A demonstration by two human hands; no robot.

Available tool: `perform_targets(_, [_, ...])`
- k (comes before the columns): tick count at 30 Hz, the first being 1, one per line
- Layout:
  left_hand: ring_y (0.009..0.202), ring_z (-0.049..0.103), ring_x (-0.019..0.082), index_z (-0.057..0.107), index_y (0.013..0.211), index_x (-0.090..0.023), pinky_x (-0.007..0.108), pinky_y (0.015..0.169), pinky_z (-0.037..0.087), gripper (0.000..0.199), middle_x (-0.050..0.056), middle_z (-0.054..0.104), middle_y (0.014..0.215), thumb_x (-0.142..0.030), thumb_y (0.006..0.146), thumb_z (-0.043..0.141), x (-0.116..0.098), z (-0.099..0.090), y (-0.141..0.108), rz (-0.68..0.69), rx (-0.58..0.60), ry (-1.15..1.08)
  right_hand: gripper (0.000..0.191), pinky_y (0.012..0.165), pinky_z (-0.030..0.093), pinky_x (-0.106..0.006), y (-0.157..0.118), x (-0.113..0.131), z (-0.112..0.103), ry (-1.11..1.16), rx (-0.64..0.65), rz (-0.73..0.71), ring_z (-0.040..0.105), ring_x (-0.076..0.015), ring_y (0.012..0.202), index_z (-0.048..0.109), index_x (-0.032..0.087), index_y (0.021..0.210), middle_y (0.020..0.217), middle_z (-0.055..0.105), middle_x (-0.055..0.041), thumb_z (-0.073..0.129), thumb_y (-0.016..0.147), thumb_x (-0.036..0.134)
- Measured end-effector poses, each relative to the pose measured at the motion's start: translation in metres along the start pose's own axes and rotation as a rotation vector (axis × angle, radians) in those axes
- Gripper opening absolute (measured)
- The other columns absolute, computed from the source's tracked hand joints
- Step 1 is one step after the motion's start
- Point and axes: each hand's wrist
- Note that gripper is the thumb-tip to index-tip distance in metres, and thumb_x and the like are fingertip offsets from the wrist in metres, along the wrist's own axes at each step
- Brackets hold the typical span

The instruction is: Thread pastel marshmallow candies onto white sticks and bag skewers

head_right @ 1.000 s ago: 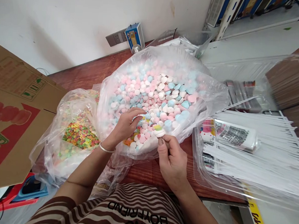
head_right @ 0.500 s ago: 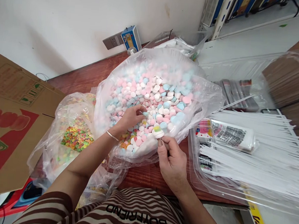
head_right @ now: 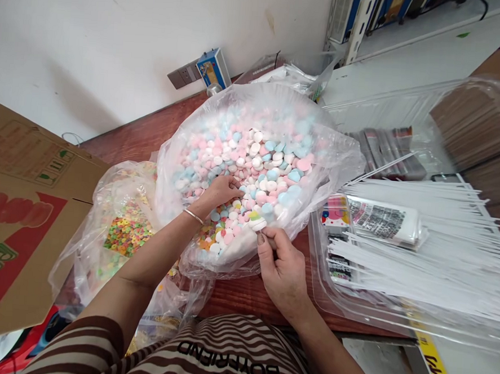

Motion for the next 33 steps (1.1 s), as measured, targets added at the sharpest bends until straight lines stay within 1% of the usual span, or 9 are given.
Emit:
perform_targets(3, [0.064, 0.062, 0.017, 0.061, 0.077, -0.019, 0.028, 0.061, 0.046, 0.018, 0.000, 0.066, 0.066, -0.019, 0.071, 0.078, -0.001, 0.002, -0.002, 0.041, -0.007, 0.039, 0.012, 0.050, 0.041, -0.020, 0.000, 0.001, -0.001, -0.001, 0.005, -0.001, 0.053, -0.0106, 0.052, 0.062, 0.022, 0.092, 0.061, 0.059, 0.0059, 0.055, 0.098, 0.030])
perform_targets(7, [0.069, 0.057, 0.014, 0.057, 0.079, -0.020, 0.027, 0.065, 0.044, 0.019, -0.002, 0.063, 0.074, -0.014, 0.069, 0.073, 0.000, 0.004, -0.014, 0.196, -0.120, 0.015, 0.014, 0.052, 0.043, -0.021, 0.000, -0.002, -0.003, -0.021, 0.024, 0.009, 0.056, -0.0118, 0.054, 0.062, 0.022, 0.093, 0.063, 0.061, 0.0050, 0.054, 0.099, 0.031])
perform_targets(11, [0.070, 0.057, 0.011, 0.056, 0.088, -0.019, 0.023, 0.064, 0.046, 0.021, -0.003, 0.060, 0.076, -0.017, 0.073, 0.070, 0.001, 0.002, -0.037, 0.296, -0.147, -0.304, 0.016, 0.054, 0.043, -0.023, 0.001, -0.003, -0.003, -0.086, 0.098, -0.008, 0.058, -0.0132, 0.054, 0.063, 0.022, 0.093, 0.063, 0.065, 0.0041, 0.053, 0.099, 0.033])
perform_targets(14, [0.069, 0.061, 0.010, 0.061, 0.104, -0.018, 0.022, 0.064, 0.050, 0.033, -0.003, 0.063, 0.077, -0.024, 0.075, 0.074, 0.001, 0.000, -0.058, 0.267, -0.079, -0.562, 0.016, 0.054, 0.043, -0.024, 0.001, -0.002, -0.001, -0.140, 0.146, -0.031, 0.058, -0.0139, 0.053, 0.063, 0.021, 0.094, 0.067, 0.069, 0.0025, 0.051, 0.099, 0.031])
perform_targets(16, [0.069, 0.065, 0.011, 0.065, 0.106, -0.017, 0.023, 0.066, 0.053, 0.035, -0.002, 0.067, 0.078, -0.028, 0.075, 0.077, 0.001, 0.000, -0.070, 0.228, -0.038, -0.657, 0.017, 0.055, 0.043, -0.025, 0.001, -0.001, 0.002, -0.169, 0.163, -0.046, 0.060, -0.0146, 0.053, 0.063, 0.021, 0.095, 0.068, 0.070, 0.0016, 0.050, 0.099, 0.030])
perform_targets(19, [0.070, 0.069, 0.013, 0.070, 0.099, -0.016, 0.025, 0.069, 0.057, 0.034, 0.000, 0.070, 0.076, -0.032, 0.072, 0.083, 0.001, -0.001, -0.086, 0.171, -0.011, -0.747, 0.018, 0.057, 0.043, -0.026, 0.002, 0.001, 0.006, -0.201, 0.175, -0.059, 0.062, -0.0158, 0.056, 0.063, 0.021, 0.093, 0.069, 0.070, 0.0009, 0.049, 0.099, 0.029])
perform_targets(23, [0.069, 0.070, 0.015, 0.070, 0.108, -0.017, 0.024, 0.063, 0.056, 0.046, 0.000, 0.073, 0.074, -0.033, 0.068, 0.089, 0.003, -0.003, -0.100, 0.098, 0.027, -0.786, 0.018, 0.056, 0.042, -0.026, 0.001, 0.002, 0.009, -0.210, 0.192, -0.052, 0.061, -0.0155, 0.054, 0.061, 0.022, 0.088, 0.067, 0.068, 0.0017, 0.048, 0.099, 0.029])
perform_targets(29, [0.077, 0.075, 0.019, 0.071, 0.104, -0.015, 0.027, 0.067, 0.058, 0.044, 0.003, 0.076, 0.075, -0.034, 0.067, 0.088, 0.010, -0.001, -0.102, 0.053, -0.083, -0.792, 0.015, 0.056, 0.041, -0.025, -0.004, 0.009, 0.009, -0.202, 0.203, -0.061, 0.059, -0.0143, 0.052, 0.061, 0.022, 0.088, 0.063, 0.066, 0.0034, 0.049, 0.097, 0.027])
perform_targets(33, [0.075, 0.074, 0.018, 0.070, 0.104, -0.016, 0.029, 0.072, 0.060, 0.042, 0.002, 0.075, 0.075, -0.031, 0.068, 0.086, 0.011, 0.001, -0.102, 0.065, -0.110, -0.811, 0.016, 0.055, 0.040, -0.024, -0.007, 0.012, 0.008, -0.192, 0.230, -0.058, 0.059, -0.0137, 0.052, 0.062, 0.021, 0.089, 0.062, 0.065, 0.0040, 0.049, 0.096, 0.027])
Point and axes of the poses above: each hand's wrist, its own y-axis towards the middle knuckle, its own z-axis out of the palm, x = y × z
